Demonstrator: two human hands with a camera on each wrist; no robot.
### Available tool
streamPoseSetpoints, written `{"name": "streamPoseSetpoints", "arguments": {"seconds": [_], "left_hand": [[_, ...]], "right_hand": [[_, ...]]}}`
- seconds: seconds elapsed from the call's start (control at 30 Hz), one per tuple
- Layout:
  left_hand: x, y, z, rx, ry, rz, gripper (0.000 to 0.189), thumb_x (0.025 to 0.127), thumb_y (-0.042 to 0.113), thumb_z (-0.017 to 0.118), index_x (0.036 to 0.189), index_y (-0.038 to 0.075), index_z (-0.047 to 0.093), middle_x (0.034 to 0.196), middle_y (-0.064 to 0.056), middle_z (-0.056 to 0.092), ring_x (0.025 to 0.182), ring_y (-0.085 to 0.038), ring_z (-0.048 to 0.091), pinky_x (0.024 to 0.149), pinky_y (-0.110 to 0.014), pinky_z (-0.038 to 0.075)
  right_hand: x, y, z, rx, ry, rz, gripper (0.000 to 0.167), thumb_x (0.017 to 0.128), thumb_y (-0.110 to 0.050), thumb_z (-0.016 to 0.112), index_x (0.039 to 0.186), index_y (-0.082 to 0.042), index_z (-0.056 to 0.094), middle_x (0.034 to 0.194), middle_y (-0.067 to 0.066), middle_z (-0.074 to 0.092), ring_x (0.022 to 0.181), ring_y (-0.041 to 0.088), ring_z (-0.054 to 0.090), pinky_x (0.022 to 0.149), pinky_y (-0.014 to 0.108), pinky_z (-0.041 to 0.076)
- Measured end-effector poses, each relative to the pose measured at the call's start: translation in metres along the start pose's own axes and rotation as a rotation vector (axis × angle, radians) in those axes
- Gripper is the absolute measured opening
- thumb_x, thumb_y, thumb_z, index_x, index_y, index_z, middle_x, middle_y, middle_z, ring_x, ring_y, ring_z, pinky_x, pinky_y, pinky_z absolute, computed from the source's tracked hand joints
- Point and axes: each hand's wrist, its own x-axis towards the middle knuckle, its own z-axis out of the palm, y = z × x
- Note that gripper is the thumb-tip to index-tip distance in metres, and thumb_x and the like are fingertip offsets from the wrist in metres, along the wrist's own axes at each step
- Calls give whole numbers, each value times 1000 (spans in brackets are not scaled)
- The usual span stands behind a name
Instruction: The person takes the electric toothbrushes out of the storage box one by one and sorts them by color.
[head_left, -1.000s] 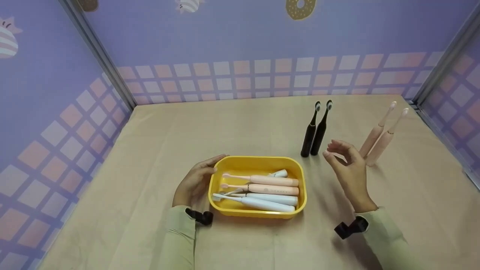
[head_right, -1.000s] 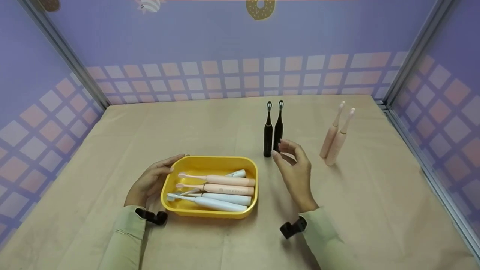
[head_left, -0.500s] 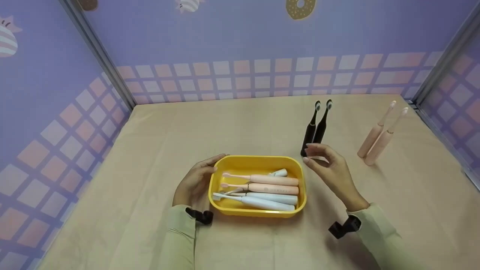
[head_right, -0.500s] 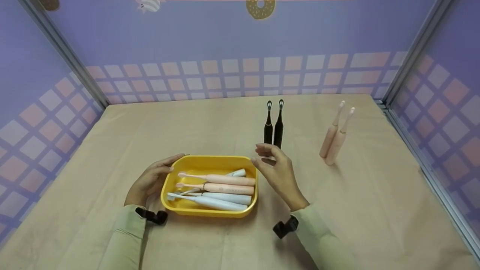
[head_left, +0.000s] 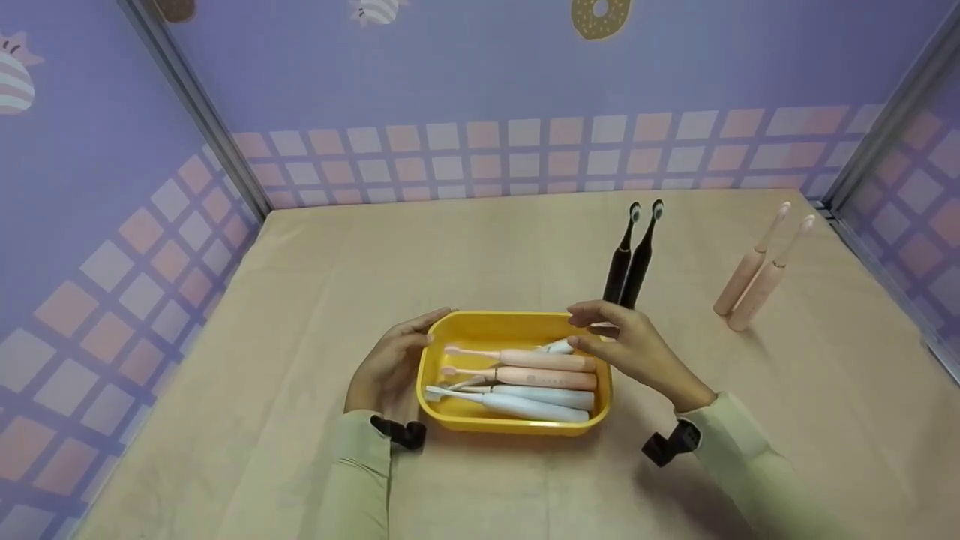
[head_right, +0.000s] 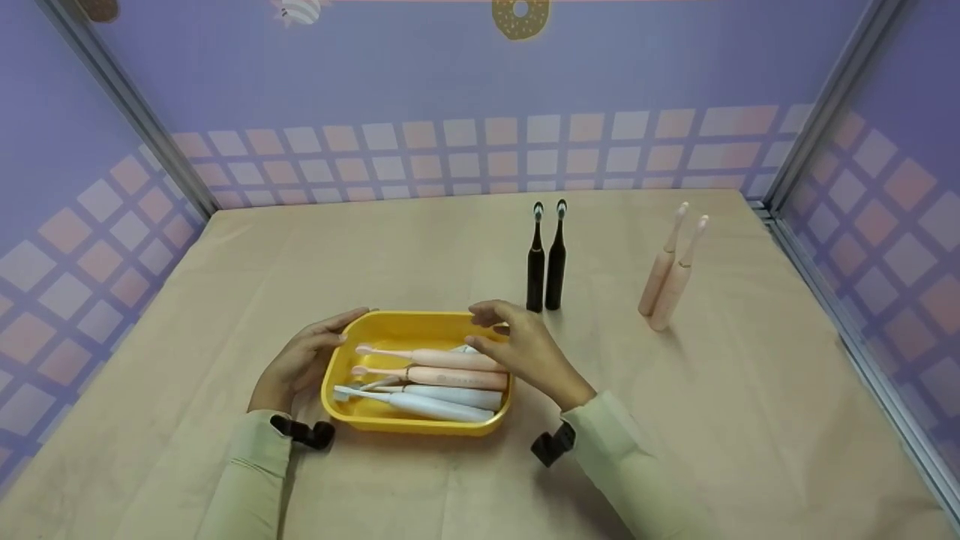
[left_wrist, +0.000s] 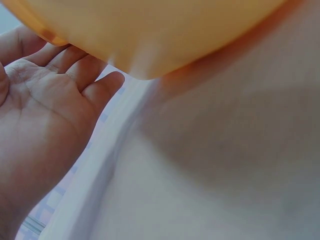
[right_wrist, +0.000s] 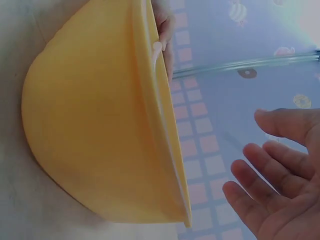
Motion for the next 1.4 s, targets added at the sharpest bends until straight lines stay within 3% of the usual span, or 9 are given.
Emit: {"name": "streamPoseSetpoints", "arguments": {"seconds": [0.2, 0.37, 0.63, 0.9, 1.1, 1.4], "left_hand": [[0, 0, 1, -6, 9, -10, 55, 95, 0, 43, 149, 2, 33, 150, -9, 43, 131, -21, 48, 107, -32, 43], [-1, 1, 1, 3, 17, -14, 54, 95, 1, 43, 149, 2, 34, 150, -9, 42, 131, -21, 47, 107, -31, 43], [-1, 2, 1, 11, 3, -9, 56, 95, 1, 45, 149, 2, 32, 152, -11, 38, 134, -23, 44, 108, -31, 42], [0, 2, 0, 43, 4, -6, 57, 93, 2, 47, 149, 3, 34, 150, -9, 42, 129, -19, 50, 106, -30, 43], [0, 2, 0, 47, 7, -3, 57, 93, 2, 46, 149, 2, 33, 151, -10, 42, 128, -18, 50, 106, -29, 43], [-1, 1, 0, 30, 15, -17, 55, 94, 1, 45, 149, 4, 35, 150, -8, 43, 129, -19, 50, 106, -31, 43]], "right_hand": [[7, -1, 4, -34, -136, -27, 40, 88, -17, 69, 121, 4, 61, 120, 21, 64, 112, 36, 61, 97, 49, 49], [14, -7, 5, -114, -236, -30, 38, 88, -12, 68, 121, 4, 61, 118, 20, 65, 110, 34, 62, 96, 52, 49], [27, -13, 6, -217, -360, -41, 32, 88, -7, 67, 118, 4, 64, 112, 19, 69, 103, 31, 66, 90, 47, 53], [39, -15, 15, -309, -506, -38, 28, 88, -1, 61, 116, 1, 66, 104, 13, 71, 95, 24, 67, 84, 36, 56], [45, -16, 22, -353, -574, -42, 26, 88, 0, 62, 113, 0, 68, 107, 12, 71, 96, 23, 67, 86, 36, 56], [48, -21, 32, -384, -591, 30, 26, 86, -2, 67, 111, -5, 70, 105, 6, 71, 96, 18, 65, 88, 35, 55]]}}
